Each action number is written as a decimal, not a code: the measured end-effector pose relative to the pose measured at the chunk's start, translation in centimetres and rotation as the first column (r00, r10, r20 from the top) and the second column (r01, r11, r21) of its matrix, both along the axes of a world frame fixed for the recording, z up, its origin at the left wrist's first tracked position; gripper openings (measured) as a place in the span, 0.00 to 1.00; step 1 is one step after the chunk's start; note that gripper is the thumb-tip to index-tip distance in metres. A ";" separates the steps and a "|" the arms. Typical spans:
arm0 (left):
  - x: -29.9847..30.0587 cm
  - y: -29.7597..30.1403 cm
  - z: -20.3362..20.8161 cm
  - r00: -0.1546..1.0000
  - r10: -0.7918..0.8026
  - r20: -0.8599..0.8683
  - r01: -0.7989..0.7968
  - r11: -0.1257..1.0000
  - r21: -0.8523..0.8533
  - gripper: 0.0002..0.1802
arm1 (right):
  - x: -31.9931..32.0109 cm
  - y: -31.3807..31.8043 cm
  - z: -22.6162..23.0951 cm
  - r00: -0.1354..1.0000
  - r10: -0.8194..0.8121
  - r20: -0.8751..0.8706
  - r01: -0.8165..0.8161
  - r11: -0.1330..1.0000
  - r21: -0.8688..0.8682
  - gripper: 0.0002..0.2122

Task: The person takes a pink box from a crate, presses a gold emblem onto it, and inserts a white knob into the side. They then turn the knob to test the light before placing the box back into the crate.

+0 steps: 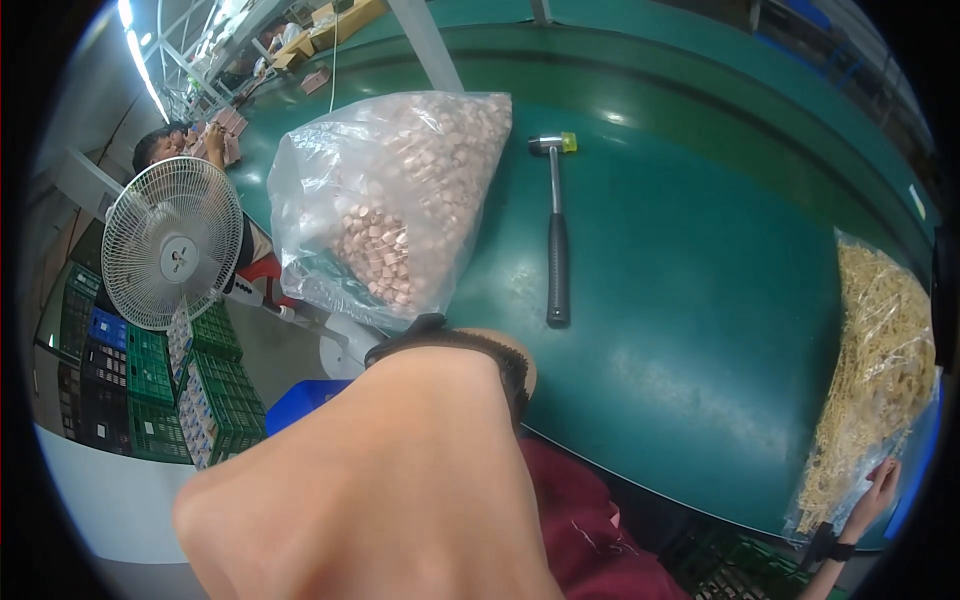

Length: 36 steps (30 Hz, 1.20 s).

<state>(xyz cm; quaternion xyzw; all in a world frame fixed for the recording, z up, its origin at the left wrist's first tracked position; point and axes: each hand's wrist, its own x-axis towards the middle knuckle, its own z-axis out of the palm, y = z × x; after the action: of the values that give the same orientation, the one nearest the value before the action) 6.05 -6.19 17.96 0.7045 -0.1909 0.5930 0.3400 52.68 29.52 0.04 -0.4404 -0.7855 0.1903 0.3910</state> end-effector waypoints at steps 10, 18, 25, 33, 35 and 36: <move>0.3 0.8 -0.8 0.996 -0.043 0.073 0.043 0.999 0.001 0.04 | -0.2 0.1 -0.1 1.000 -0.007 -0.024 0.008 1.000 0.016 0.11; 0.3 1.4 -1.4 0.990 -0.061 0.128 0.061 0.998 0.000 0.05 | -0.5 0.0 0.0 1.000 0.000 -0.013 0.000 1.000 0.017 0.11; 0.5 1.6 -1.5 0.986 -0.058 0.153 0.059 0.998 0.000 0.05 | -0.6 0.2 0.0 0.999 0.022 -0.037 -0.022 1.000 0.009 0.11; 0.5 2.2 -1.7 0.977 -0.097 0.191 0.094 0.995 0.026 0.06 | 0.8 -0.1 0.2 1.000 -0.004 0.001 0.004 1.000 0.020 0.12; 0.7 2.4 -1.5 0.977 -0.089 0.194 0.088 0.996 0.015 0.06 | 0.3 0.5 -0.2 1.000 0.009 -0.020 -0.009 1.000 0.010 0.12; 1.0 2.5 -0.8 0.980 -0.064 0.187 0.066 0.998 -0.004 0.06 | -0.7 1.3 -1.1 0.999 0.034 -0.041 -0.035 0.999 -0.009 0.12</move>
<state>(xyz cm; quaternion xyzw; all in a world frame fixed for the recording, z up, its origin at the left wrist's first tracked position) 7.00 -3.73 17.18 0.6373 -0.2418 0.6461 0.3435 52.02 30.78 -1.03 -0.4246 -0.7838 0.2099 0.4016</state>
